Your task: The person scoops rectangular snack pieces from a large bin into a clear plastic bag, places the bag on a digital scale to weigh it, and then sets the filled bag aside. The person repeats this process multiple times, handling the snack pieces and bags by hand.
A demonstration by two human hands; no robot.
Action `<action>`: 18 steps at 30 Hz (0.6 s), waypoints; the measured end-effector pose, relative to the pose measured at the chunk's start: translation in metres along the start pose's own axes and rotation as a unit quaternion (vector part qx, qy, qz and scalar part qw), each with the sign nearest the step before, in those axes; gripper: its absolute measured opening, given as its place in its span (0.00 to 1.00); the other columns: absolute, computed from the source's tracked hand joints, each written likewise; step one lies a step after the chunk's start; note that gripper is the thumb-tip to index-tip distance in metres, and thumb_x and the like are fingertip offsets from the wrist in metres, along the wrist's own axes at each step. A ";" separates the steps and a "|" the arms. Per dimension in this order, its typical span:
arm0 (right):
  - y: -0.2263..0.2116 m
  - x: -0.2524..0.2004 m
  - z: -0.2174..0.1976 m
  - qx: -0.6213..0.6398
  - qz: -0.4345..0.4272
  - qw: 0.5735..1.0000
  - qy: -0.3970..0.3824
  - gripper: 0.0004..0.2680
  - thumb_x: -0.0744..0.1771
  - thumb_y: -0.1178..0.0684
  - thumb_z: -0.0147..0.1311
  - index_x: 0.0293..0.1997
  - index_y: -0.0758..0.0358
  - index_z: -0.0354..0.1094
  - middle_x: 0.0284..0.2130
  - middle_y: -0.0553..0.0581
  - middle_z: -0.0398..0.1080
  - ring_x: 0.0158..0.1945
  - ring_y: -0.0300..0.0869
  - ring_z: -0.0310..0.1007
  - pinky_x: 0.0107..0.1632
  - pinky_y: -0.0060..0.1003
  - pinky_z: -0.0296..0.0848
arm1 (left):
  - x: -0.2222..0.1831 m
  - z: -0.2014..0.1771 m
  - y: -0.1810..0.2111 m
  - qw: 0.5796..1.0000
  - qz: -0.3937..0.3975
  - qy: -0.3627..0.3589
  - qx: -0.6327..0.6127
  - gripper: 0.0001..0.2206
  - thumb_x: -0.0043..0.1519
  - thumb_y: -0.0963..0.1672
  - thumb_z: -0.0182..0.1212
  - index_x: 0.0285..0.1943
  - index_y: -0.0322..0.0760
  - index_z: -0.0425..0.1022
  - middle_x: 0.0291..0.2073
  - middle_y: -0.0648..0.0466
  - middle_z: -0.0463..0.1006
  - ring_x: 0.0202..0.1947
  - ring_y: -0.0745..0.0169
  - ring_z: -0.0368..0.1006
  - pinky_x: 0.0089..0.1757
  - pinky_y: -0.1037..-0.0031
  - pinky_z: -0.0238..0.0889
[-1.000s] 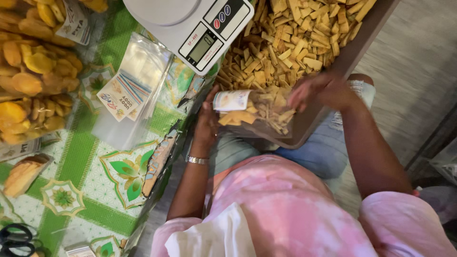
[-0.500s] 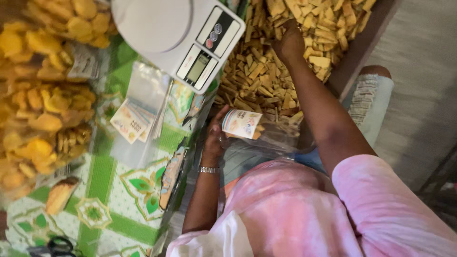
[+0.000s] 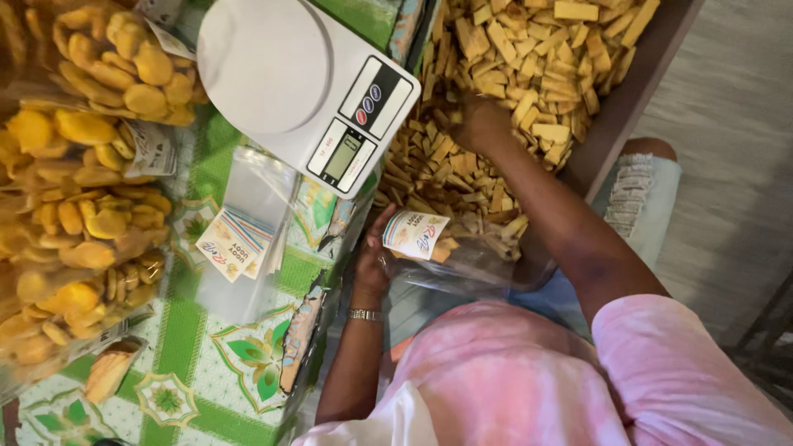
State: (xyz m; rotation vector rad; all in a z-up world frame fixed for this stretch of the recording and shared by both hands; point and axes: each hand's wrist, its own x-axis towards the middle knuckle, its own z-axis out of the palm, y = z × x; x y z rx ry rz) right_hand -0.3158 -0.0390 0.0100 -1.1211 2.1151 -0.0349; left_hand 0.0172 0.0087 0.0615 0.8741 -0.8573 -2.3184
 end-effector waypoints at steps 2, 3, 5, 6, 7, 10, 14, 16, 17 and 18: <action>-0.009 0.019 0.010 -0.031 -0.029 0.999 0.014 0.20 0.71 0.41 0.52 0.65 0.66 0.65 0.56 0.72 0.70 0.59 0.61 0.70 0.53 0.53 0.75 | 0.002 0.001 0.001 1.000 -0.001 0.000 -0.003 0.43 0.63 0.62 0.58 0.78 0.31 0.56 0.69 0.44 0.67 0.69 0.52 0.64 0.67 0.62 0.55; -0.015 0.028 0.020 -0.060 -0.071 0.994 0.055 0.22 0.70 0.45 0.53 0.70 0.67 0.59 0.58 0.73 0.67 0.59 0.62 0.67 0.48 0.54 0.76 | 0.002 0.002 0.002 1.000 -0.005 0.005 -0.005 0.43 0.63 0.62 0.58 0.78 0.32 0.56 0.69 0.45 0.68 0.69 0.52 0.64 0.67 0.62 0.55; -0.022 0.049 0.040 -0.143 -0.104 0.982 0.073 0.25 0.68 0.48 0.53 0.74 0.65 0.53 0.62 0.72 0.62 0.62 0.63 0.63 0.44 0.54 0.78 | 0.001 0.003 0.002 1.000 -0.010 0.011 -0.010 0.43 0.63 0.62 0.58 0.78 0.32 0.56 0.69 0.45 0.68 0.69 0.51 0.64 0.66 0.61 0.55; -0.024 0.059 0.049 -0.197 -0.096 0.974 0.049 0.24 0.69 0.48 0.53 0.73 0.62 0.53 0.64 0.71 0.60 0.64 0.62 0.61 0.45 0.53 0.78 | 0.001 0.002 0.002 1.000 -0.011 0.011 -0.013 0.43 0.62 0.61 0.59 0.78 0.32 0.56 0.68 0.44 0.68 0.69 0.51 0.64 0.66 0.61 0.55; -0.024 0.065 0.058 -0.252 -0.086 0.963 0.026 0.23 0.69 0.48 0.53 0.73 0.59 0.53 0.66 0.70 0.58 0.66 0.61 0.59 0.46 0.52 0.79 | 0.000 0.002 0.001 1.000 -0.013 0.011 -0.017 0.43 0.62 0.61 0.59 0.78 0.32 0.56 0.68 0.44 0.68 0.68 0.50 0.64 0.66 0.60 0.55; -0.019 0.063 0.070 -0.301 -0.102 0.948 0.022 0.28 0.67 0.48 0.54 0.75 0.62 0.47 0.68 0.69 0.53 0.67 0.60 0.54 0.43 0.52 0.79 | 0.000 0.000 0.001 1.000 -0.002 0.001 -0.010 0.42 0.63 0.61 0.59 0.78 0.31 0.57 0.69 0.43 0.69 0.69 0.50 0.64 0.67 0.61 0.55; -0.001 0.038 0.039 -0.166 -0.097 0.981 -0.008 0.20 0.71 0.41 0.53 0.69 0.57 0.60 0.63 0.68 0.63 0.62 0.57 0.65 0.58 0.53 0.72 | 0.003 -0.002 0.000 1.000 -0.018 0.000 -0.016 0.42 0.63 0.61 0.60 0.78 0.32 0.56 0.69 0.44 0.67 0.69 0.50 0.64 0.66 0.60 0.56; 0.013 0.023 0.015 -0.099 -0.095 0.985 -0.101 0.15 0.70 0.41 0.57 0.65 0.42 0.73 0.60 0.63 0.71 0.63 0.52 0.70 0.65 0.51 0.69 | 0.002 -0.005 0.000 1.000 -0.013 -0.002 -0.016 0.42 0.63 0.61 0.60 0.78 0.32 0.56 0.69 0.43 0.67 0.69 0.50 0.63 0.67 0.61 0.55; 0.018 0.018 0.006 0.034 -0.115 0.991 -0.053 0.16 0.69 0.43 0.60 0.65 0.47 0.70 0.60 0.63 0.70 0.62 0.52 0.70 0.63 0.50 0.70 | 0.001 -0.005 -0.002 1.000 -0.012 -0.001 -0.018 0.42 0.63 0.61 0.60 0.78 0.32 0.56 0.70 0.43 0.67 0.70 0.50 0.63 0.67 0.61 0.55; 0.027 0.014 -0.005 0.167 -0.132 0.977 -0.004 0.19 0.67 0.46 0.63 0.65 0.53 0.68 0.60 0.64 0.68 0.61 0.52 0.69 0.62 0.48 0.71 | 0.001 -0.006 -0.003 1.000 -0.011 0.001 -0.020 0.42 0.63 0.61 0.60 0.78 0.31 0.56 0.70 0.44 0.67 0.70 0.50 0.63 0.67 0.62 0.54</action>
